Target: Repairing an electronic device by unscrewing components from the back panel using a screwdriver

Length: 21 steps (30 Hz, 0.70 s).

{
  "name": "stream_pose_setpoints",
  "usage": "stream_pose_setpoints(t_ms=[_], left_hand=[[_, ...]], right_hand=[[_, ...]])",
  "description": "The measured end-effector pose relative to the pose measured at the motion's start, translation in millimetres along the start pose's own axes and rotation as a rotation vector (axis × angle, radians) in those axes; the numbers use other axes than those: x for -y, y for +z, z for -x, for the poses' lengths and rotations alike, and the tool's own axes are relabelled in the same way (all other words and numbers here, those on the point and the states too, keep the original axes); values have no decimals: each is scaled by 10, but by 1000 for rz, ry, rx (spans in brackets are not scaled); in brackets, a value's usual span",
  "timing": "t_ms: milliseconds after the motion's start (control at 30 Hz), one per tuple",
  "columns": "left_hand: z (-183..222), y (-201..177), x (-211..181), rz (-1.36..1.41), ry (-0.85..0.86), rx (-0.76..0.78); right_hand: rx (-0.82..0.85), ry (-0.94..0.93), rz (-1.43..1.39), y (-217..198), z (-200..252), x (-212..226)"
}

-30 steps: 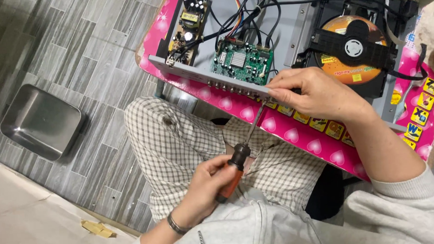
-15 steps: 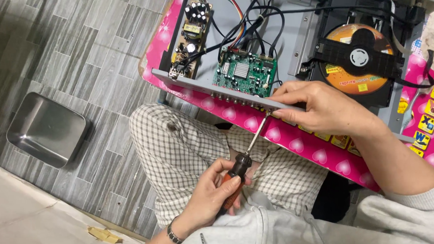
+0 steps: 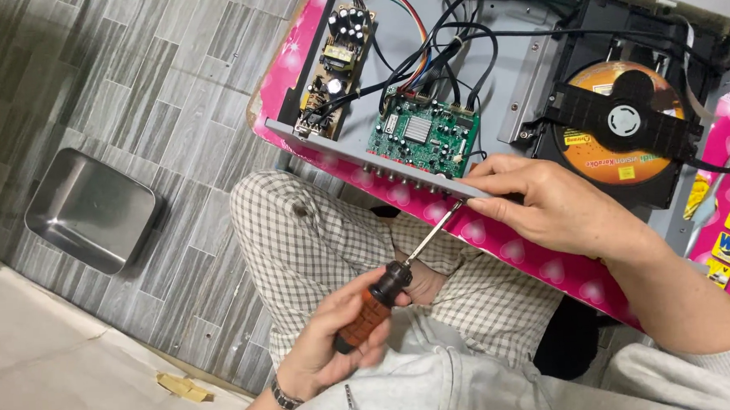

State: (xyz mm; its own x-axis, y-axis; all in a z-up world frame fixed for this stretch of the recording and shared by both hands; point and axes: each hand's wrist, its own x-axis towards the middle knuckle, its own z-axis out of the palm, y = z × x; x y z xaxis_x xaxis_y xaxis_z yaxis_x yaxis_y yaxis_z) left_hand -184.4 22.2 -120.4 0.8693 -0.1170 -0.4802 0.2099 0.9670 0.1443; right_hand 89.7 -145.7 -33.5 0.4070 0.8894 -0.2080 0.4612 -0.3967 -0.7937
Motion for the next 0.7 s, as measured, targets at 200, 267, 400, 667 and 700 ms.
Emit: stream_pose_setpoints(t_ms=[200, 267, 400, 667, 700], left_hand=[[17, 334, 75, -1463, 785, -233], [-93, 169, 165, -1574, 915, -217], [-92, 214, 102, -1336, 656, -249], [-153, 316, 142, -1073, 381, -185], [-170, 345, 196, -1691, 855, -360]], right_hand=[[11, -21, 12, -11, -13, -17], [5, -29, 11, -5, -7, -20], [5, -19, 6, -10, 0, -12], [-15, -50, 32, -5, 16, -38], [-25, -51, 42, -3, 20, -46]])
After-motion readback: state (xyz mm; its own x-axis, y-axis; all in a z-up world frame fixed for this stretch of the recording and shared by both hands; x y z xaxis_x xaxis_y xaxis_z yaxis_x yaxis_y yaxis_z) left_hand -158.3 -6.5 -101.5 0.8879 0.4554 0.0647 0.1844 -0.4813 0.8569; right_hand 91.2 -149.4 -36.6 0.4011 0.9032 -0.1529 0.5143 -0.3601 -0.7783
